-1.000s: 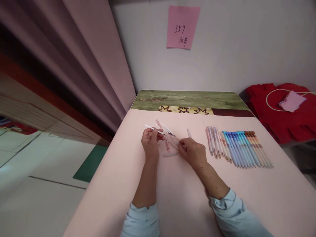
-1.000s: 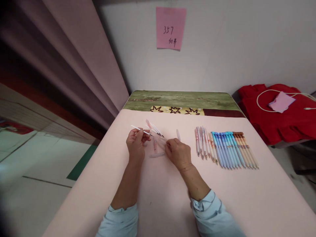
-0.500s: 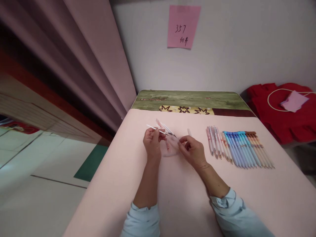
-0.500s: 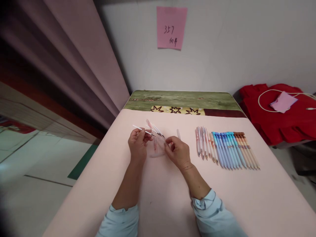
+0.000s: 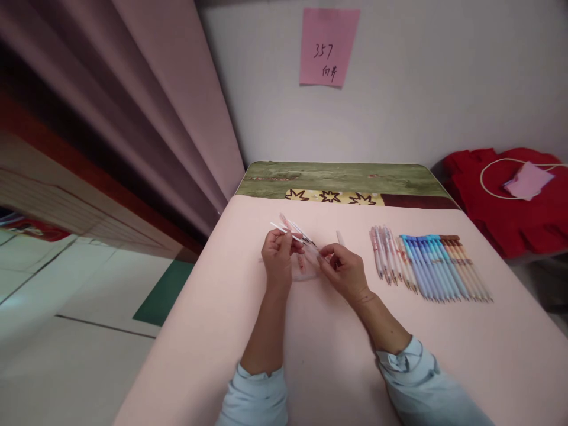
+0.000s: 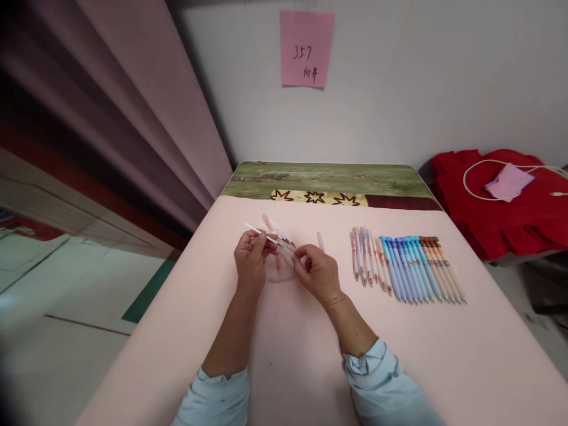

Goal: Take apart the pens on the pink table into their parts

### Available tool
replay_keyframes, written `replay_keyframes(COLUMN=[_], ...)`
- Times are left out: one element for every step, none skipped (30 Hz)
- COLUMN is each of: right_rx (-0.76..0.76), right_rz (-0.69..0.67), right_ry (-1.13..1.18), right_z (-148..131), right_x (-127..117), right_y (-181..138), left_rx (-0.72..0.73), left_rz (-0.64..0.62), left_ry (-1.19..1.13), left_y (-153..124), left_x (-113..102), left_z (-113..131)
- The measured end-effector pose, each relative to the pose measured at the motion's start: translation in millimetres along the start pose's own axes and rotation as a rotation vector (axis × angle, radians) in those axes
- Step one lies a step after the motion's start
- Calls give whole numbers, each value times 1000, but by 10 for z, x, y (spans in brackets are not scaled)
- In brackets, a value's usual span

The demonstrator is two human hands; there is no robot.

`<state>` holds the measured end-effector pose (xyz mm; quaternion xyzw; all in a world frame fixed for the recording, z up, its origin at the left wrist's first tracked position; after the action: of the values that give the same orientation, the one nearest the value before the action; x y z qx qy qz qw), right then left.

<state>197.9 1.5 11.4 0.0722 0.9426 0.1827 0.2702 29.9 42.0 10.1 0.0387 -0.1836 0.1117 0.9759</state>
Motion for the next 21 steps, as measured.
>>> replay_keyframes(right_rx=[3, 7, 11, 14, 16, 16, 12, 5, -6, -20, -34, -45, -52, -53, -50, -41, -28, -5, 28, 71, 121], right_rz=[0, -1, 0, 3, 7, 11, 14, 11, 5, -5, -15, -21, -22, -19, -12, -4, 9, 26, 47, 68, 87], right_ry=[8, 15, 24, 36, 52, 69, 86, 101, 112, 119, 124, 129, 135, 142, 151, 160, 171, 184, 206, 239, 287], right_z=[-1, 0, 1, 4, 7, 8, 6, 0, -12, -29, -49, -69, -88, -102, -109, -107, -95, -71, -33, 17, 72], right_x=[2, 4, 5, 5, 6, 5, 4, 6, 8, 11, 13, 11, 7, 1, -6, -11, -16, -21, -24, -23, -18], right_y=[0, 1, 2, 4, 6, 9, 12, 17, 22, 26, 31, 34, 37, 39, 40, 41, 41, 42, 43, 45, 48], left_rx=[1, 0, -1, -5, -13, -22, -31, -39, -46, -51, -52, -52, -54, -54, -54, -55, -57, -54, -41, -22, 9], left_rz=[-9, -19, -32, -46, -62, -76, -84, -88, -92, -93, -95, -102, -119, -144, -173, -201, -221, -218, -187, -131, -54], left_ry=[3, 6, 11, 19, 30, 40, 48, 53, 56, 56, 59, 66, 80, 97, 114, 128, 139, 141, 136, 129, 121], left_y=[-7, -14, -22, -30, -38, -46, -53, -58, -63, -67, -71, -76, -83, -90, -98, -102, -101, -89, -66, -33, 6], left_x=[9, 21, 35, 51, 68, 83, 94, 101, 107, 111, 115, 123, 137, 157, 179, 197, 205, 192, 151, 83, -13], left_z=[2, 7, 14, 22, 31, 40, 48, 55, 59, 60, 58, 53, 45, 37, 31, 27, 27, 36, 56, 84, 123])
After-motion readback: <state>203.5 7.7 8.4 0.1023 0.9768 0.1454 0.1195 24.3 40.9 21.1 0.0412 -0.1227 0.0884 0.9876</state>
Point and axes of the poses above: each hand's wrist, its own y-axis towards the middle knuckle, its own x-axis out of the palm, z = x × y, the point moved 6 cm from there along y, towards the middle knuckle, and after that the axes turned 5 degrees about y, right-handed, at the moved point
